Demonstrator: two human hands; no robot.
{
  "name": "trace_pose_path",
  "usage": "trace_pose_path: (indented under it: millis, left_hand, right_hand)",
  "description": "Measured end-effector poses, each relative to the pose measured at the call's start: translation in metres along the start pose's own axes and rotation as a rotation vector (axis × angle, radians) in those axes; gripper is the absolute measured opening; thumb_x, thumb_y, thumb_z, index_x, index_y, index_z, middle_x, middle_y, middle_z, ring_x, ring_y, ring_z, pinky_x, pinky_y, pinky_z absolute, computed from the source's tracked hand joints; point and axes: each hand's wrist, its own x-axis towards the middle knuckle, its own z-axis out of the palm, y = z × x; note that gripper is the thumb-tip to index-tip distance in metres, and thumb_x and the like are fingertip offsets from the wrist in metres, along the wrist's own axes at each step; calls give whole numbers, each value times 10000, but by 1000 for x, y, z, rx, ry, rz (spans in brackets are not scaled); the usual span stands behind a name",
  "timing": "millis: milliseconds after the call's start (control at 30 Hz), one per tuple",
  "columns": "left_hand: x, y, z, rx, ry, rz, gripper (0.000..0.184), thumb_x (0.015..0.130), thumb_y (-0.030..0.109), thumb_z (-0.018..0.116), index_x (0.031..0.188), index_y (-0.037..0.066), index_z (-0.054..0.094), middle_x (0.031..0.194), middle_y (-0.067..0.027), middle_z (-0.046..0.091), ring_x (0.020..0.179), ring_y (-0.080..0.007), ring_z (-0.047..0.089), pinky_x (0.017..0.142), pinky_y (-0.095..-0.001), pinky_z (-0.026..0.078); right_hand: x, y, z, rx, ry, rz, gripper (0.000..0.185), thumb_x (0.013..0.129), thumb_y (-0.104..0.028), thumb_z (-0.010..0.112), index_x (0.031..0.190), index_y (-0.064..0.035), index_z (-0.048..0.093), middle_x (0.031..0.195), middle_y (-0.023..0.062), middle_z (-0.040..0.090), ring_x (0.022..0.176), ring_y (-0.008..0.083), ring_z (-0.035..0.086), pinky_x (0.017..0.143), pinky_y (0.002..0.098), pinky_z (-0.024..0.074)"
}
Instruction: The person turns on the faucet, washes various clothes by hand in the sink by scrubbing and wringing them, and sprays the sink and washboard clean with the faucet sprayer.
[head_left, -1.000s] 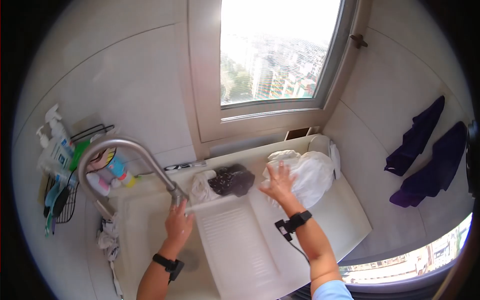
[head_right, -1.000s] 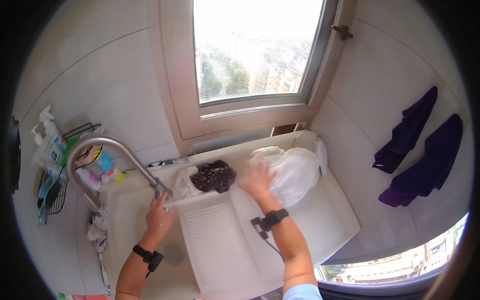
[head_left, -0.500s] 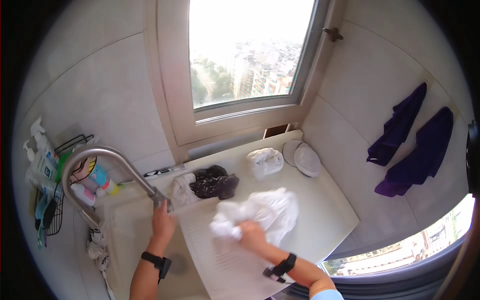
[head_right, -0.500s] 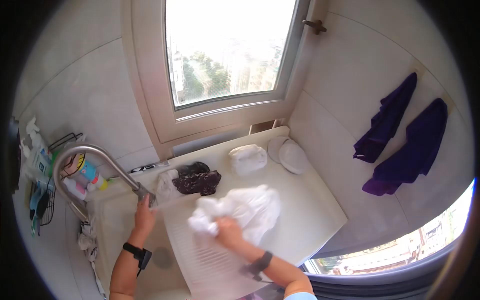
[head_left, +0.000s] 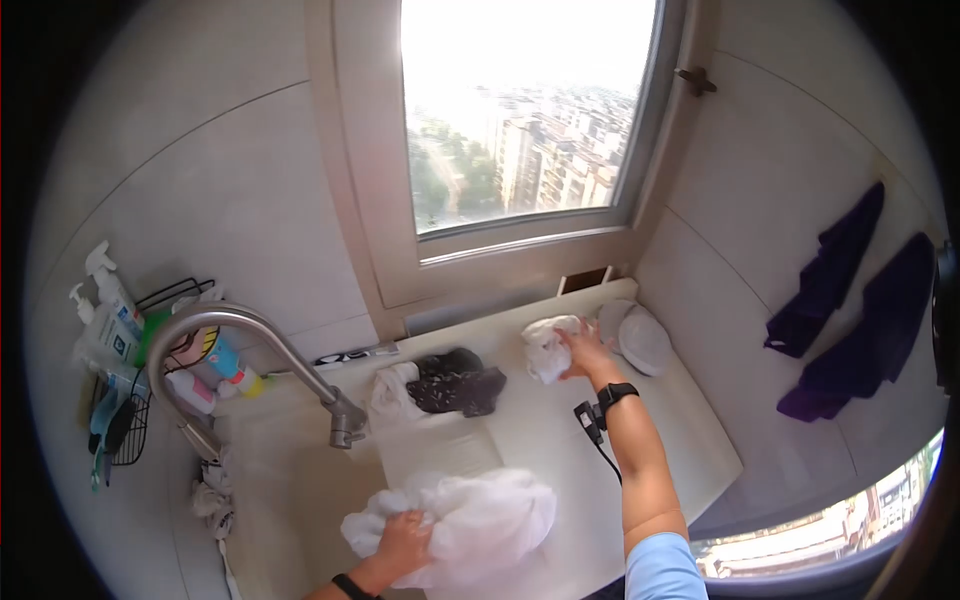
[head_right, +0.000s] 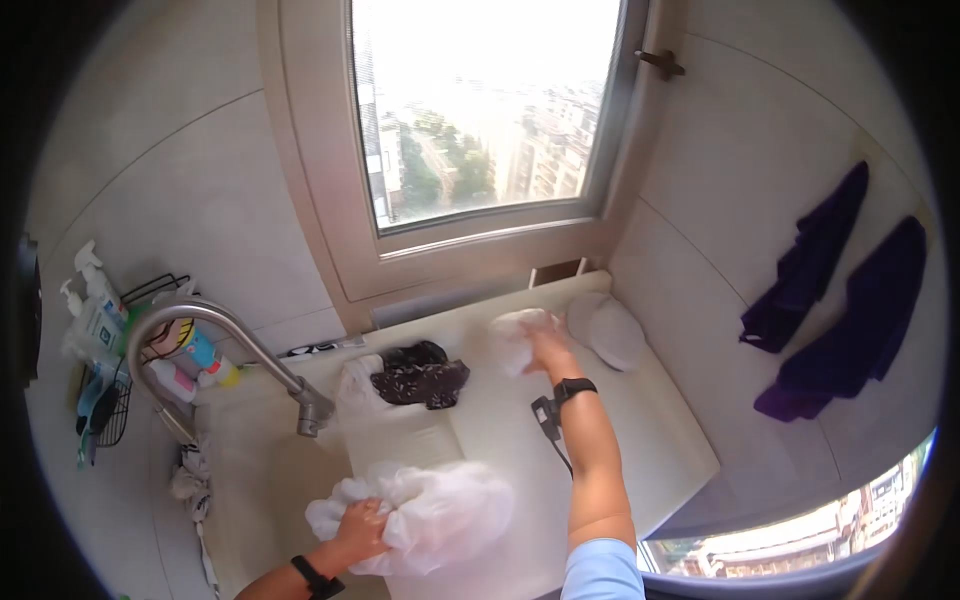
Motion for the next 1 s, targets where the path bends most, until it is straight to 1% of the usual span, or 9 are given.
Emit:
trace_pose_path:
  millis: [100, 200, 233, 467, 600, 667, 733, 833, 1000]
  left_hand:
    - [-50, -31, -2, -148, 85, 2, 518, 585, 402, 670, 999, 102, 582, 1031, -179, 550, 962, -317, 532, 811, -421, 422]
    - [-112, -54, -4, -228, 3, -255, 474, 604, 387, 657, 974, 97, 597, 984, -191, 565, 893, -314, 562, 763, -376, 451]
    - [-130, -62, 2, -225, -60, -262, 450, 615, 372, 648, 968, 99, 599, 977, -190, 565, 887, -316, 562, 753, -381, 454]
    - [-207, -95, 43, -53, -312, -295, 373, 658, 275, 594, 991, 109, 572, 906, -163, 562, 804, -319, 560, 696, -416, 454]
    - [-178, -94, 22, 103, -460, -318, 674, 624, 365, 686, 1194, 93, 449, 1197, -215, 427, 1083, -338, 449, 889, -415, 384]
    - [-155, -129, 35, -345, -76, -255, 755, 615, 379, 733, 1215, 45, 419, 1289, -210, 334, 1177, -319, 367, 957, -411, 322]
    - [-136, -106, -3, -994, 414, -235, 630, 687, 277, 715, 1187, 13, 436, 1212, -168, 437, 1109, -266, 440, 933, -373, 351]
    - [-133, -100, -61, -1238, 320, -420, 361, 764, 156, 649, 1065, 17, 507, 984, -95, 556, 905, -172, 539, 800, -296, 435]
    - [-161, -140, -85, -1185, 844, -798, 126, 799, 108, 590, 796, 29, 492, 645, 11, 487, 560, -56, 438, 502, -214, 389]
  right_hand:
    - [24, 21, 58, 75, 73, -27, 600, 521, -310, 733, 1080, -207, 542, 1244, 194, 349, 1105, 413, 371, 892, 450, 384]
    - [-11, -7, 33, 183, -7, 72, 428, 569, -296, 694, 962, -146, 618, 1136, 178, 422, 1086, 371, 383, 879, 415, 400]
    - [-27, -13, 31, 168, 21, -10, 297, 575, -252, 664, 826, -95, 645, 1031, 177, 463, 967, 360, 464, 791, 405, 449]
    - [-178, -120, 17, 405, -219, -312, 253, 592, -258, 645, 743, -59, 604, 896, 163, 512, 819, 311, 544, 677, 403, 473]
    - [-217, -210, 16, 779, -372, -488, 265, 641, -178, 638, 863, -35, 612, 920, 152, 516, 802, 311, 549, 671, 381, 468]
    - [-216, -260, 5, 1029, -431, -500, 292, 681, -163, 638, 933, -20, 604, 940, 141, 505, 797, 256, 554, 664, 342, 460]
    - [-203, -304, -21, 1242, -580, -501, 276, 752, -165, 611, 986, -22, 582, 885, 105, 534, 772, 198, 552, 653, 296, 456]
    - [-180, -354, -76, 1296, -607, -534, 225, 820, -193, 554, 977, -34, 582, 900, 164, 596, 818, 267, 581, 710, 345, 449]
    - [-139, -405, -77, 1226, -430, -509, 213, 831, -193, 535, 902, 7, 553, 726, 163, 607, 652, 290, 585, 620, 354, 448]
